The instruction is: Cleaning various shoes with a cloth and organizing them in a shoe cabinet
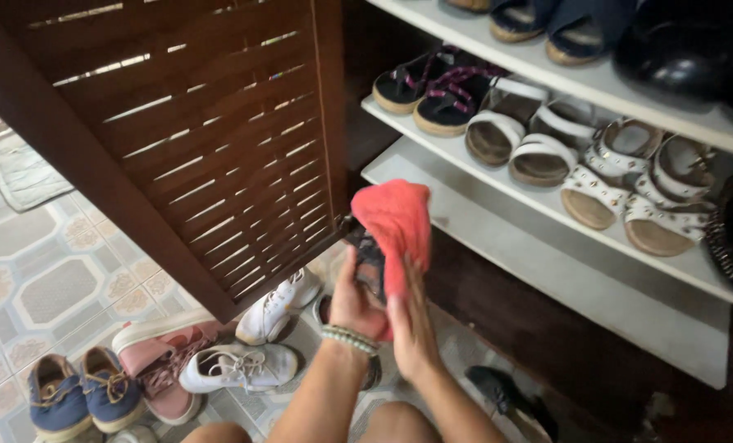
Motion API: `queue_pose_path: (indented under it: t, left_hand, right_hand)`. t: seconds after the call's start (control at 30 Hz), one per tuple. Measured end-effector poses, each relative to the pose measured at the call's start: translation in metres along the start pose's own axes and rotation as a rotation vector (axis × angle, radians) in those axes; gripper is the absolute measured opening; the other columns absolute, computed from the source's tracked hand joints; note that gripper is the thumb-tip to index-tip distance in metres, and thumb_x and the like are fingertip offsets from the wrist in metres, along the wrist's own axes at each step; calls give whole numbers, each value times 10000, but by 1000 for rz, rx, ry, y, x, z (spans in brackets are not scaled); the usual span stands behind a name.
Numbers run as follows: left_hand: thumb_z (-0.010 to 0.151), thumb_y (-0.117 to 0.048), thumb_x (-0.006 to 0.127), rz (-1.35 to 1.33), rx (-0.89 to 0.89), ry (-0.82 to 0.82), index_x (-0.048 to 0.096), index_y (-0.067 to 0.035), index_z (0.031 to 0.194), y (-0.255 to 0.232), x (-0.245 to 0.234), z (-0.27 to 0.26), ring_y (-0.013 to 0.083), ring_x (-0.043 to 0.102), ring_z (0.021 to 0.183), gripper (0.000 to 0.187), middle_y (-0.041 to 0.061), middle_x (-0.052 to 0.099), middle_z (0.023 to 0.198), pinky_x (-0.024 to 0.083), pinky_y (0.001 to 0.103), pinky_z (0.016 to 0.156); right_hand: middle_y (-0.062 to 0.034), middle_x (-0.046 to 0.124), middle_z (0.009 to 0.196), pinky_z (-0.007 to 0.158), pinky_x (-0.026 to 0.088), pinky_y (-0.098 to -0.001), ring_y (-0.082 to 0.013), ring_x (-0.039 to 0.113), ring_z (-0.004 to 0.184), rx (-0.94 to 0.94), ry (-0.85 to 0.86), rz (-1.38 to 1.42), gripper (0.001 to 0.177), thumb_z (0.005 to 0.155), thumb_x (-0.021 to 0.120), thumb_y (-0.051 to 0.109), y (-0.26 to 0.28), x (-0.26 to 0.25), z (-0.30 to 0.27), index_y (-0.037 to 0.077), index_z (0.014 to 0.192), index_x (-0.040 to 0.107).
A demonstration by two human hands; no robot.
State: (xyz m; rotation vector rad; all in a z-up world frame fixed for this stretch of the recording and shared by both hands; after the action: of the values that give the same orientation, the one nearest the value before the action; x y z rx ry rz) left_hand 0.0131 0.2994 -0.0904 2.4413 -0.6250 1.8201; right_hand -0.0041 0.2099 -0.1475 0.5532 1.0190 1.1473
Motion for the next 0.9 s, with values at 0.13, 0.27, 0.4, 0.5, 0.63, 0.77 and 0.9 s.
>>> queue_pose_path:
  t: [0.13, 0.27, 0.4, 0.5, 0.63, 0.77, 0.9]
  left_hand:
    - [970, -467, 450, 64, 28, 115, 675, -94, 1220, -12, -33, 33, 278, 686, 1113, 502, 86, 760, 1181, 470, 440, 1060]
    - [1078, -293, 556, 77, 46, 180, 646, -65, 1212, -16, -89, 81, 194, 699, 930, 279, 79, 744, 1107, 546, 332, 879]
    - [1029, -224, 588, 90, 16, 116, 652, -29, 1135, -29, -59, 60, 119, 640, 690, 231, 56, 735, 924, 537, 230, 646]
    - [997, -246, 553, 42, -44, 153, 645, -46, 1113, -34, -23, 37, 117, 651, 694, 249, 56, 758, 964, 547, 238, 671]
    - [1044, -302, 582, -35, -129, 240, 650, -94, 1100, -32, -73, 80, 136, 673, 744, 226, 10, 704, 918, 565, 285, 707]
    - [1018, -517, 521, -68, -224, 490, 659, -77, 1107, -40, -29, 62, 212, 708, 942, 469, 78, 754, 1056, 562, 346, 888]
    - [995, -486, 543, -76, -226, 489, 662, -102, 1079, -43, -59, 82, 246, 686, 1062, 411, 116, 752, 1144, 508, 400, 1004]
  right_hand:
    - [-219, 323, 1637, 1249, 214, -473, -379, 274, 1533, -68, -16, -41, 525, 1080, 308, 366, 9, -14, 18, 28, 1471, 397]
    - [-272, 338, 1573, 1196, 333, -478, -413, 386, 1452, -114, -228, -173, 427, 1042, 496, 298, 8, -20, 53, 19, 1363, 456]
    - [-291, 251, 1642, 1242, 257, -504, -442, 301, 1520, -193, -380, -156, 608, 1042, 542, 275, -10, -32, 107, 1, 1529, 302]
    - [-273, 168, 1704, 1292, 149, -506, -430, 171, 1594, -157, -362, -89, 726, 1076, 471, 381, 8, -37, 134, 2, 1613, 163]
    - [-260, 75, 1739, 1300, 80, -482, -403, 61, 1620, -60, -285, -71, 798, 1079, 334, 524, -4, -10, 112, 10, 1645, 102]
    - [-194, 79, 1738, 1271, 66, -447, -339, 45, 1611, 116, -120, 82, 846, 1023, 236, 605, -12, 30, 48, 17, 1628, 170]
    - [-178, 54, 1738, 1270, 50, -451, -330, 1, 1613, 134, -55, -40, 781, 1051, 215, 548, -26, 43, 49, 19, 1623, 158]
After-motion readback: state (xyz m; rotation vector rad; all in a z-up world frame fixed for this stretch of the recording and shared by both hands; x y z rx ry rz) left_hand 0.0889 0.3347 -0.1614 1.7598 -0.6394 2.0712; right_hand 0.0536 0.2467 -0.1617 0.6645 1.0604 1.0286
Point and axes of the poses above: each hand's wrist, its own z-axis towards the middle knuckle, its own x-axis out of the palm, y = z × x, the point moved 6 cm from there along z, towards the middle knuckle
